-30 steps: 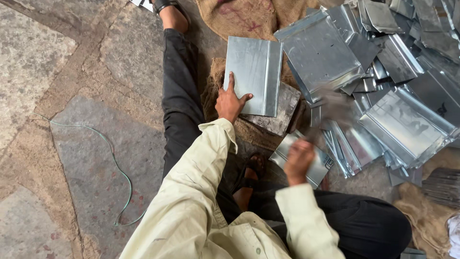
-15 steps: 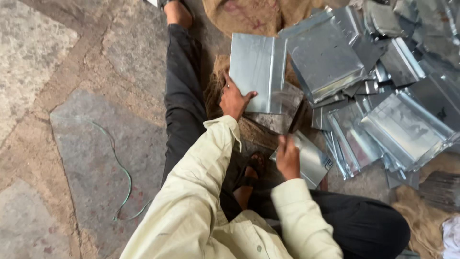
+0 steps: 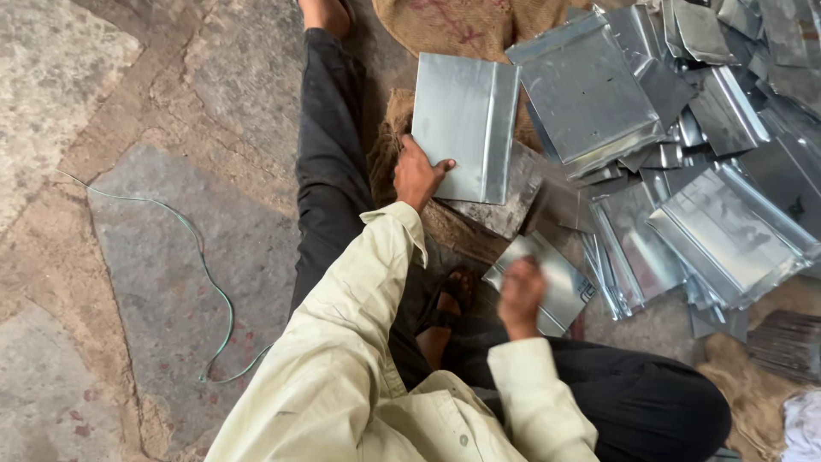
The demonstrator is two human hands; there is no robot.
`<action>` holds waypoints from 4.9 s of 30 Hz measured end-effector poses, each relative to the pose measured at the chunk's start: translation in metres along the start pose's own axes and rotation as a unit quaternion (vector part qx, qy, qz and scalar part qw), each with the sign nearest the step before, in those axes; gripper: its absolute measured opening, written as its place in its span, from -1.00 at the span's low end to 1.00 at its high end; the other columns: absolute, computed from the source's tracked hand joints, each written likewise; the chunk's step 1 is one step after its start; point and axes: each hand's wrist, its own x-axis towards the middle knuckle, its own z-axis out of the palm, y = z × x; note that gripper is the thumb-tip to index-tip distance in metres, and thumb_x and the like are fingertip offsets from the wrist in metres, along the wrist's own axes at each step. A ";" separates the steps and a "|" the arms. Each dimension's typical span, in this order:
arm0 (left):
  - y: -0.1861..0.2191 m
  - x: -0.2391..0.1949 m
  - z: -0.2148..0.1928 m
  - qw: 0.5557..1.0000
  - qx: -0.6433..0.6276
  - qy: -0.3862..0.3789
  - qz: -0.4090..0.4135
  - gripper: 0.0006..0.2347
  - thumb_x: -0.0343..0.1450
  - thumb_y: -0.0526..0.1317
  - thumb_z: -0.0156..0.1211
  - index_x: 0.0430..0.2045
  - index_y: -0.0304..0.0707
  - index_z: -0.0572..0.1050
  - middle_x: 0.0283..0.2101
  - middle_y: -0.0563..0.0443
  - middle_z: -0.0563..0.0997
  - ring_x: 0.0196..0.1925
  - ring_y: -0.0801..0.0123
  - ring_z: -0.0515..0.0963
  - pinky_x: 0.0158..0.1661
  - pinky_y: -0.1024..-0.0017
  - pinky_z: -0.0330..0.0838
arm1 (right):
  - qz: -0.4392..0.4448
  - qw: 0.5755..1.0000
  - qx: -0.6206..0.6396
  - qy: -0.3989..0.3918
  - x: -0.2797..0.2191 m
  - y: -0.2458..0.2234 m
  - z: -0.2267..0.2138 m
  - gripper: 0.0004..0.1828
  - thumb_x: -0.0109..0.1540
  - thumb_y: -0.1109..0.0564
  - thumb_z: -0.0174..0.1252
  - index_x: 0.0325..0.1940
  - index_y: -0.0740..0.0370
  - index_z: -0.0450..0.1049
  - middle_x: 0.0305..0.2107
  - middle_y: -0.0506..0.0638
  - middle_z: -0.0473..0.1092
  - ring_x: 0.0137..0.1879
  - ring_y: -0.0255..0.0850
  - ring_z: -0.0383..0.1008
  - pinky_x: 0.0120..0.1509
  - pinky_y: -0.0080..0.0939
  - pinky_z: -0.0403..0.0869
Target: The person uses a hammer to shape and flatten metal sheets by placing them individually on a stone block and striking them repeatedly. They pick up sheets from a pile, hammer them, and set them aside.
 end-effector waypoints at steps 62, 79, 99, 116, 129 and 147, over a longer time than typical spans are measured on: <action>-0.007 -0.016 0.008 0.997 0.017 0.052 0.045 -0.29 0.24 0.06 0.49 0.00 -0.52 0.18 -0.16 -0.49 0.59 -0.08 -0.31 0.60 -0.11 0.00 0.50 | 0.015 0.974 -0.224 -0.031 0.019 0.022 -0.021 -0.56 0.47 -0.11 -0.05 -0.10 0.33 0.49 -0.51 0.17 0.43 -0.40 0.06 0.54 -0.32 0.02 0.43; -0.016 -0.036 0.009 0.997 0.033 0.053 0.053 -0.23 0.25 0.11 0.46 0.09 -0.53 0.16 -0.14 -0.51 0.59 -0.10 -0.34 0.61 -0.13 -0.03 0.50 | 0.162 0.940 -0.300 -0.026 -0.015 0.030 0.002 -0.53 0.43 -0.17 -0.03 -0.14 0.34 0.43 -0.51 0.32 0.43 -0.32 0.38 0.42 -0.27 0.30 0.33; -0.162 -0.035 -0.138 0.954 -0.112 0.263 0.087 -0.78 0.39 -0.39 -0.07 -0.13 -0.43 0.43 -0.14 -0.17 0.55 -0.09 0.09 0.54 -0.01 0.19 0.42 | 0.375 0.913 0.050 -0.152 -0.002 0.100 0.018 -0.41 0.24 -0.37 0.18 -0.31 0.26 0.40 -0.63 -0.04 0.43 -0.56 -0.24 0.48 -0.39 -0.18 0.52; -0.283 -0.088 -0.234 0.916 -0.171 0.076 -0.355 -0.53 0.51 0.07 0.21 0.02 -0.45 0.42 -0.21 -0.22 0.50 -0.30 -0.13 0.58 -0.41 0.04 0.49 | 0.534 0.652 0.363 0.397 -0.010 0.194 -0.033 -0.65 0.22 -0.02 0.22 -0.05 0.22 0.37 -0.40 0.05 0.36 -0.46 -0.10 0.38 -0.42 -0.01 0.51; -0.291 -0.101 -0.229 0.960 -0.170 0.106 -0.193 -0.64 0.51 -0.18 0.19 0.14 -0.40 0.36 0.01 -0.19 0.54 -0.26 0.13 0.67 -0.34 0.33 0.57 | 0.576 0.511 0.465 0.438 -0.041 0.193 -0.002 -0.55 0.19 -0.13 0.32 -0.06 0.14 0.33 -0.36 0.04 0.33 -0.33 -0.08 0.41 -0.31 -0.11 0.55; -0.061 -0.052 -0.027 0.948 -0.036 0.051 0.311 -0.79 0.59 -0.20 0.04 -0.28 -0.40 0.54 -0.18 -0.27 0.56 -0.07 0.10 0.54 -0.03 0.16 0.42 | 0.413 0.718 0.190 0.527 0.016 0.163 -0.048 -0.26 0.06 0.23 0.28 0.30 0.16 0.19 -0.16 0.12 0.48 -0.44 -0.12 0.50 -0.49 -0.14 0.46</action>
